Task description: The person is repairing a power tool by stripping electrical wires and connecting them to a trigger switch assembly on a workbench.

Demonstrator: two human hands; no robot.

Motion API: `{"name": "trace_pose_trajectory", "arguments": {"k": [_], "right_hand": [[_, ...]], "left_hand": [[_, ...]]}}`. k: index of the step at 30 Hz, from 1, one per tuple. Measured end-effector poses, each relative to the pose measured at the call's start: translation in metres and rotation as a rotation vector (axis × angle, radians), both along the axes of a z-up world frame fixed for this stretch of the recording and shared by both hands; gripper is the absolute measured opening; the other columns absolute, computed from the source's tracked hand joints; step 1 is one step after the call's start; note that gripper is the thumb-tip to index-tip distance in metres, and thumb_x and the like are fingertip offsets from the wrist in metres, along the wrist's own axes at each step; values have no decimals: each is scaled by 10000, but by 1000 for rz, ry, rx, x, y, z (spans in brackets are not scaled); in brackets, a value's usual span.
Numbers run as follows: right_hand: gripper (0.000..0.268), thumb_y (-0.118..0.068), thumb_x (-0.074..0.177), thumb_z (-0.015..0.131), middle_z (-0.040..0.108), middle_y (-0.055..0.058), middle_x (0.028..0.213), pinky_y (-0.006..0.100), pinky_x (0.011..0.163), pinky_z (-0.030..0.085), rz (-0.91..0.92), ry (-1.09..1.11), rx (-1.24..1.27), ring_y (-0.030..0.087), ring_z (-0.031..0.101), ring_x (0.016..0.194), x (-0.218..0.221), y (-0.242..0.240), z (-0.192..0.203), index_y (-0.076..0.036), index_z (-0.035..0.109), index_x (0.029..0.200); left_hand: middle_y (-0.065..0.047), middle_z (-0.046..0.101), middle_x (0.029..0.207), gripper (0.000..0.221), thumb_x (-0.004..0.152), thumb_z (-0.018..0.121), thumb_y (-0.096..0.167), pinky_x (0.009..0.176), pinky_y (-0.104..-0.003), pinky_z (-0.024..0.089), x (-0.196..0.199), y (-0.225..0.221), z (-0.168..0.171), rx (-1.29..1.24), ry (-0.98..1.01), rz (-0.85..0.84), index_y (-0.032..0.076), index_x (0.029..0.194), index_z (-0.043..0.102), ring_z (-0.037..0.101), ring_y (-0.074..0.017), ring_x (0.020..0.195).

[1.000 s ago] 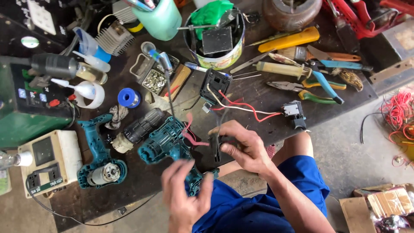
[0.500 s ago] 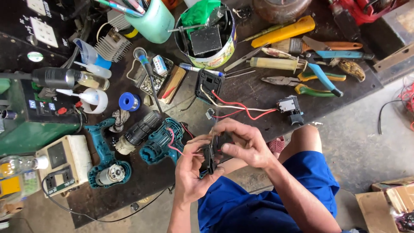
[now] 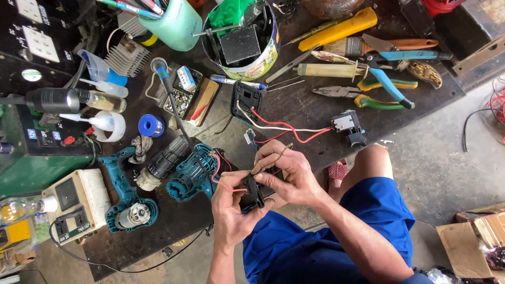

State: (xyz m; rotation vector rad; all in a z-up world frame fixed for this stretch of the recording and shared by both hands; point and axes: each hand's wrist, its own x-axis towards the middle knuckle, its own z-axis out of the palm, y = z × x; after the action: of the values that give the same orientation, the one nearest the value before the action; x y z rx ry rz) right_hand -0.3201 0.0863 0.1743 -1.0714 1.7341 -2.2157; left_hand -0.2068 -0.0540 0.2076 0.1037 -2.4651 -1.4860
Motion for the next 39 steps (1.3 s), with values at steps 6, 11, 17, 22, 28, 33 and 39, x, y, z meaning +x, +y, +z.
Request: {"name": "trace_pose_trajectory", "arguments": {"k": [6,11,17,22,28,33,39], "right_hand": [[132,-115,985,602,663,127,940,399,824,539,-273,240,10,286,649,878,10,-10,8,-15,672,935],[229,-204,1052,537,648,139,983,401,854,519,-191,196,21,291,634,894,2,3,11,-13,643,985],[256,-145,1052,550,602,205,1167,432,917,584,-135,170,94,342,651,1042,11,26,16,19,603,1242],[114,-103,996,630,679,120,977,345,777,562,-180,252,187,257,685,864,-6,74,42,-23,703,1029],[97,14,973,655,707,132,975,370,789,562,-450,451,370,267,678,871,-91,98,46,3,692,1062],[80,-36,1011,655,701,112,942,393,738,465,-486,605,595,278,596,776,-156,88,26,-6,721,1046],[241,-42,906,647,727,89,1006,428,773,494,-399,752,775,323,607,869,-200,65,-7,-85,761,1114]], "left_hand": [[-110,637,1105,533,794,830,285,740,-274,602,0,-2,7,-66,-34,47,53,1221,611,663,-191,877],[-120,614,1180,637,743,866,181,844,-271,594,4,-3,-16,212,-184,62,-13,1287,598,669,-182,973],[-224,679,1184,614,762,782,79,918,-341,606,2,1,-2,442,-189,158,-44,1314,544,716,-260,1026],[-216,684,1273,569,787,729,27,829,-397,646,-1,2,7,563,-255,218,21,1327,549,730,-275,805],[-211,695,1269,569,816,754,93,842,-386,652,0,-5,4,540,-244,123,31,1342,549,758,-271,814],[-191,693,1285,577,801,778,86,840,-379,639,-1,-5,9,568,-295,126,48,1335,560,745,-262,820],[-180,679,1294,553,812,785,74,836,-367,639,-4,-6,12,610,-276,105,45,1320,567,745,-257,836]]}}
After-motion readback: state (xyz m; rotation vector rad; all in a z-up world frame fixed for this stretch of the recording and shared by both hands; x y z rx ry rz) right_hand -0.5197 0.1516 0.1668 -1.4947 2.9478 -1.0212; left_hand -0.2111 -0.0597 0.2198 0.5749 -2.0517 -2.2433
